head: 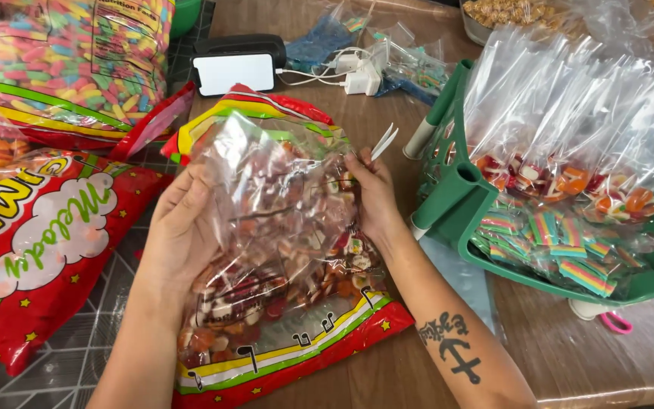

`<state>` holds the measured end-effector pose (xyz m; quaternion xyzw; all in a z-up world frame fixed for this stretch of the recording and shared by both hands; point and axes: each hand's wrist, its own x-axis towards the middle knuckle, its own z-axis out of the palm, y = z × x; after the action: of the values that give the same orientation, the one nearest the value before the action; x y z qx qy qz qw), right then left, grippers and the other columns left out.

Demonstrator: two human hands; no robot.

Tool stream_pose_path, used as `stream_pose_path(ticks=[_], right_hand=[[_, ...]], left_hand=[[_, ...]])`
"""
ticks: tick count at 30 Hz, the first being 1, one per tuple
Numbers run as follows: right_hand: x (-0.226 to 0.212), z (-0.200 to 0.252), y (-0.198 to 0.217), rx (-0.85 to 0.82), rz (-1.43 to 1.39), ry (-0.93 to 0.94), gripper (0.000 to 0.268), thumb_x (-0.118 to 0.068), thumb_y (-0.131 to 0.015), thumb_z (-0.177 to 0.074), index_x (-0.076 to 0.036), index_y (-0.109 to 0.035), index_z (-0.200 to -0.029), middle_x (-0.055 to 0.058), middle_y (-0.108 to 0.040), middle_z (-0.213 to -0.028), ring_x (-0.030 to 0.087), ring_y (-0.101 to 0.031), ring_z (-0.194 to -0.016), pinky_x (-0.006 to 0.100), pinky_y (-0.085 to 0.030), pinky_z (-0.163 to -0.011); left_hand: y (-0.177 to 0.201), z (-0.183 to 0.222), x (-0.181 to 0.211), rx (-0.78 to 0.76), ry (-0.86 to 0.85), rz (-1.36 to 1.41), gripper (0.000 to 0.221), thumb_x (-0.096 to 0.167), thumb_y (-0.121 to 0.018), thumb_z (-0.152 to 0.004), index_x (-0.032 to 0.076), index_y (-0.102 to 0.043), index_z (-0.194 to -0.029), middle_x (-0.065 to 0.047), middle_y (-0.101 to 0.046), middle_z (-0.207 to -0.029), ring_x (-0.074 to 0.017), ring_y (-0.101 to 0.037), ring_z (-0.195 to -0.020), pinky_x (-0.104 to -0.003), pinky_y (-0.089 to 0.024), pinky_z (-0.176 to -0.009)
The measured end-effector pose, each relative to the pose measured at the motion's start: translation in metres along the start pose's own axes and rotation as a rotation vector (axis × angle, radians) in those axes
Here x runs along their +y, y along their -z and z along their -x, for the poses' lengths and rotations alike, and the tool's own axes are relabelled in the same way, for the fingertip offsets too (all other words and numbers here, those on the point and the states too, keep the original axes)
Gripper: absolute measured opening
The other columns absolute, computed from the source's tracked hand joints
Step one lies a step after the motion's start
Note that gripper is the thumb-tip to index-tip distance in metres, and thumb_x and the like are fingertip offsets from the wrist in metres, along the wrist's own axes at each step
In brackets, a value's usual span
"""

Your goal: Package assorted candies from a large bag into smaller individual plastic bags and place them in a crate

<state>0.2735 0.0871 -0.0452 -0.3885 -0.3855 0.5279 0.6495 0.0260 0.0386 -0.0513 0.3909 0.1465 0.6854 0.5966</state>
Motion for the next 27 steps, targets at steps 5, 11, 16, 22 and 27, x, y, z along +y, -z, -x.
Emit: stream_pose_path(ticks=[5, 11, 16, 22, 27], right_hand=[[0.020, -0.020, 0.025, 0.002, -0.112, 0.007, 0.031, -0.022, -0.076, -0.091, -0.026, -0.045, -0.088, -0.009, -0.054, -0.075, 0.007, -0.056, -0.077, 0.019, -0.045, -0.064], [-0.001, 0.000, 0.014, 0.037, -0.092, -0.066, 0.026, -0.032, -0.077, -0.087, -0.021, -0.054, -0.094, -0.003, -0.054, -0.094, 0.015, -0.050, -0.098, 0.029, -0.042, -0.079], [0.001, -0.008, 0.004, 0.070, -0.021, 0.015, 0.026, -0.015, -0.072, -0.092, -0.023, -0.048, -0.090, -0.008, -0.054, -0.083, 0.008, -0.056, -0.082, 0.019, -0.046, -0.064], [-0.033, 0.037, 0.010, -0.084, 0.928, 0.343, 0.052, -0.027, -0.078, -0.089, -0.001, -0.052, -0.126, 0.017, -0.056, -0.103, 0.042, -0.060, -0.110, 0.057, -0.046, -0.097], [-0.091, 0.139, 0.001, -0.829, 0.863, 0.590, 0.040, -0.038, -0.070, -0.090, -0.016, -0.037, -0.093, 0.006, -0.063, -0.107, 0.023, -0.060, -0.095, 0.040, -0.043, -0.085]], left_hand=[[0.001, 0.014, -0.009, -0.117, 0.012, 0.152, 0.020, 0.016, -0.070, -0.095, 0.002, -0.057, -0.099, -0.005, -0.059, -0.081, -0.0168, -0.067, -0.080, -0.030, -0.054, -0.080], [-0.016, 0.012, 0.020, -0.170, -0.055, 0.298, 0.030, 0.022, -0.082, -0.085, 0.000, -0.064, -0.095, -0.015, -0.073, -0.092, -0.0260, -0.074, -0.093, -0.044, -0.059, -0.093], [-0.020, 0.001, 0.037, 0.131, -0.021, -0.085, 0.021, 0.025, -0.065, -0.102, 0.005, -0.062, -0.099, -0.010, -0.070, -0.100, -0.0223, -0.070, -0.096, -0.036, -0.058, -0.097], [0.007, 0.005, 0.027, 0.283, -0.058, -1.215, 0.020, 0.025, -0.073, -0.102, 0.008, -0.075, -0.112, -0.029, -0.029, -0.159, -0.0564, -0.046, -0.136, -0.059, -0.042, -0.109], [-0.005, 0.005, 0.034, -0.016, -0.713, -1.677, 0.002, 0.008, -0.066, -0.105, 0.006, -0.064, -0.106, -0.012, -0.059, -0.125, -0.0335, -0.055, -0.114, -0.051, -0.038, -0.101]])
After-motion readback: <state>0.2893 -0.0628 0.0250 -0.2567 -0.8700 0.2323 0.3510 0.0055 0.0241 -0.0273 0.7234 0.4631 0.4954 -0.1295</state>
